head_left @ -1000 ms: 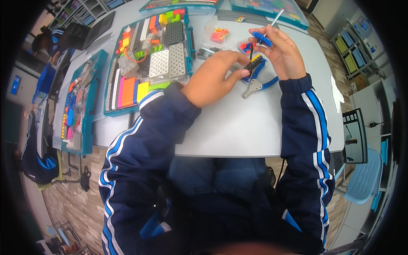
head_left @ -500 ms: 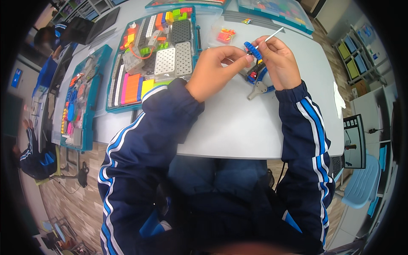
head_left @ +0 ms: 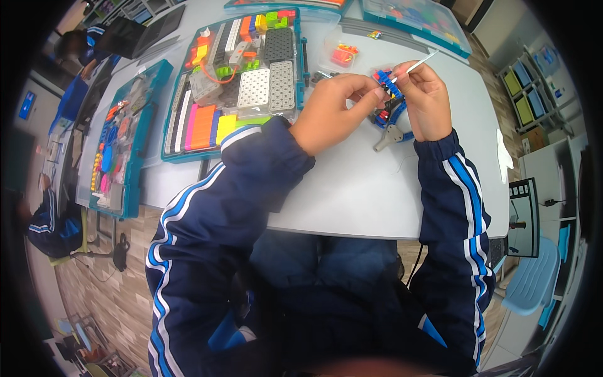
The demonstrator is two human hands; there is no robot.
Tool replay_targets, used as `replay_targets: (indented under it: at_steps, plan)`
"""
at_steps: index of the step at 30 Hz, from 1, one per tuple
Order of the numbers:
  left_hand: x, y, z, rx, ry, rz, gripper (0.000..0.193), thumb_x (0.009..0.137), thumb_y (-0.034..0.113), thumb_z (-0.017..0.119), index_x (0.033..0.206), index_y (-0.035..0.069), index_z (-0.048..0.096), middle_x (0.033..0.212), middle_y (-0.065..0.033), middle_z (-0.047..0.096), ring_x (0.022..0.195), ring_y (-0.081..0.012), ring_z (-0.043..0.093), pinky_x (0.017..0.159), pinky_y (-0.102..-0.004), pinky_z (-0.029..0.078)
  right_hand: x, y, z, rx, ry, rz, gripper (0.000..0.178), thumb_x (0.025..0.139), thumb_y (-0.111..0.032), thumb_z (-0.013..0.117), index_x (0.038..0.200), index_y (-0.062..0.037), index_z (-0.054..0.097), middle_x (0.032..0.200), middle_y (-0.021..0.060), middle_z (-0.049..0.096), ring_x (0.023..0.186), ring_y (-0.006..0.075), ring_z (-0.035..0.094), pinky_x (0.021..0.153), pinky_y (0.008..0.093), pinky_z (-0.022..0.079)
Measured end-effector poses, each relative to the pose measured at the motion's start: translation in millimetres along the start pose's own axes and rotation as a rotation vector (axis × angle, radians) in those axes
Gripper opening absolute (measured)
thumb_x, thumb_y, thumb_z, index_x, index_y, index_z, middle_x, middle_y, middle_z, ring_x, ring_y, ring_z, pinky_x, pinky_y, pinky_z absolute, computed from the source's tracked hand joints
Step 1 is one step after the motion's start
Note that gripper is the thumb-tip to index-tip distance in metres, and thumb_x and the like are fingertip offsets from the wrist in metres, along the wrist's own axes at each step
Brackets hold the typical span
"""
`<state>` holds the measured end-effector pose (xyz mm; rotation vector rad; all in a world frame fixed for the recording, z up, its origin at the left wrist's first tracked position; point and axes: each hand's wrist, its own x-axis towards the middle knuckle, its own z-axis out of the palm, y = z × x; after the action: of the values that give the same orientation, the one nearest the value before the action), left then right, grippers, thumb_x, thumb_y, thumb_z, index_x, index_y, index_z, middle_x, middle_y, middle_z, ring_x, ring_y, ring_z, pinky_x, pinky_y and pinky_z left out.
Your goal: The person assembles a small mechanical device using colorful plastic gears, a motor, and a metal rod. They connect the motor to a base, attach a blue gear to the rod, and fit the rod into the motor shaft. The person repeatedly adjusts and tests the assembly, then places it on the table.
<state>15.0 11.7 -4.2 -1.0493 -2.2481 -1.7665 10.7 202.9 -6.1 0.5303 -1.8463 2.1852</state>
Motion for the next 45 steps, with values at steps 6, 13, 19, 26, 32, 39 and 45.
replay_targets:
  at_steps: [6, 13, 19, 26, 32, 39, 45]
  plan:
    - [0, -2, 1, -0.003, 0.007, -0.016, 0.021, 0.093, 0.017, 0.060, 0.097, -0.002, 0.067, 0.088, -0.0079, 0.071, 0.087, -0.0140, 0.066, 0.082, -0.0278, 0.049, 0, 4, 4, 0.024, 0.005, -0.025, 0.009, 0.090, -0.011, 0.066, 0.092, -0.0030, 0.062, 0.090, 0.0035, 0.063, 0.084, 0.0114, 0.059, 0.082, 0.0255, 0.045]
    - [1, -1, 0, 0.039, 0.013, 0.017, 0.020, 0.093, 0.017, 0.060, 0.097, -0.002, 0.067, 0.089, -0.0078, 0.071, 0.086, -0.0143, 0.066, 0.081, -0.0279, 0.049, 1, 4, 4, 0.033, -0.014, -0.035, 0.009, 0.090, -0.011, 0.066, 0.092, -0.0033, 0.062, 0.089, 0.0030, 0.062, 0.084, 0.0111, 0.058, 0.081, 0.0254, 0.045]
    - [0, 2, 2, -0.070, 0.049, 0.050, 0.019, 0.094, 0.014, 0.059, 0.100, -0.003, 0.065, 0.093, -0.0101, 0.070, 0.087, -0.0160, 0.067, 0.081, -0.0279, 0.050, 3, -4, -1, 0.182, -0.076, 0.024, 0.015, 0.093, -0.017, 0.063, 0.098, -0.0031, 0.062, 0.092, 0.0036, 0.063, 0.090, 0.0129, 0.058, 0.083, 0.0279, 0.045]
    - [-1, 5, 1, 0.018, 0.088, 0.178, 0.015, 0.094, 0.009, 0.060, 0.099, -0.004, 0.064, 0.091, -0.0110, 0.069, 0.086, -0.0171, 0.068, 0.080, -0.0276, 0.051, 0, -7, 0, 0.330, -0.176, 0.104, 0.021, 0.095, -0.022, 0.060, 0.106, -0.0034, 0.060, 0.098, 0.0064, 0.064, 0.093, 0.0155, 0.059, 0.083, 0.0326, 0.048]
    - [-2, 5, 5, -0.075, 0.151, 0.187, 0.015, 0.090, 0.013, 0.063, 0.094, -0.001, 0.067, 0.087, -0.0101, 0.069, 0.077, -0.0174, 0.066, 0.072, -0.0279, 0.051, 0, -8, -2, 0.300, -0.241, 0.104, 0.017, 0.095, -0.023, 0.058, 0.104, -0.0084, 0.058, 0.102, 0.0044, 0.062, 0.097, 0.0156, 0.058, 0.084, 0.0306, 0.045]
    - [-4, 6, 7, -0.155, 0.132, 0.144, 0.016, 0.091, 0.013, 0.063, 0.095, -0.002, 0.066, 0.087, -0.0087, 0.069, 0.080, -0.0154, 0.066, 0.075, -0.0279, 0.051, 0, -13, -1, 0.336, -0.266, 0.079, 0.022, 0.096, -0.025, 0.058, 0.103, -0.0047, 0.059, 0.096, 0.0054, 0.062, 0.091, 0.0149, 0.058, 0.083, 0.0301, 0.045]
    - [-4, 1, 8, -0.299, 0.078, 0.064, 0.018, 0.092, 0.015, 0.063, 0.098, -0.002, 0.065, 0.087, -0.0073, 0.070, 0.082, -0.0126, 0.065, 0.076, -0.0269, 0.050, 2, -14, 0, 0.306, -0.309, 0.021, 0.018, 0.098, -0.024, 0.055, 0.099, -0.0067, 0.059, 0.098, 0.0061, 0.062, 0.096, 0.0169, 0.056, 0.089, 0.0325, 0.042]
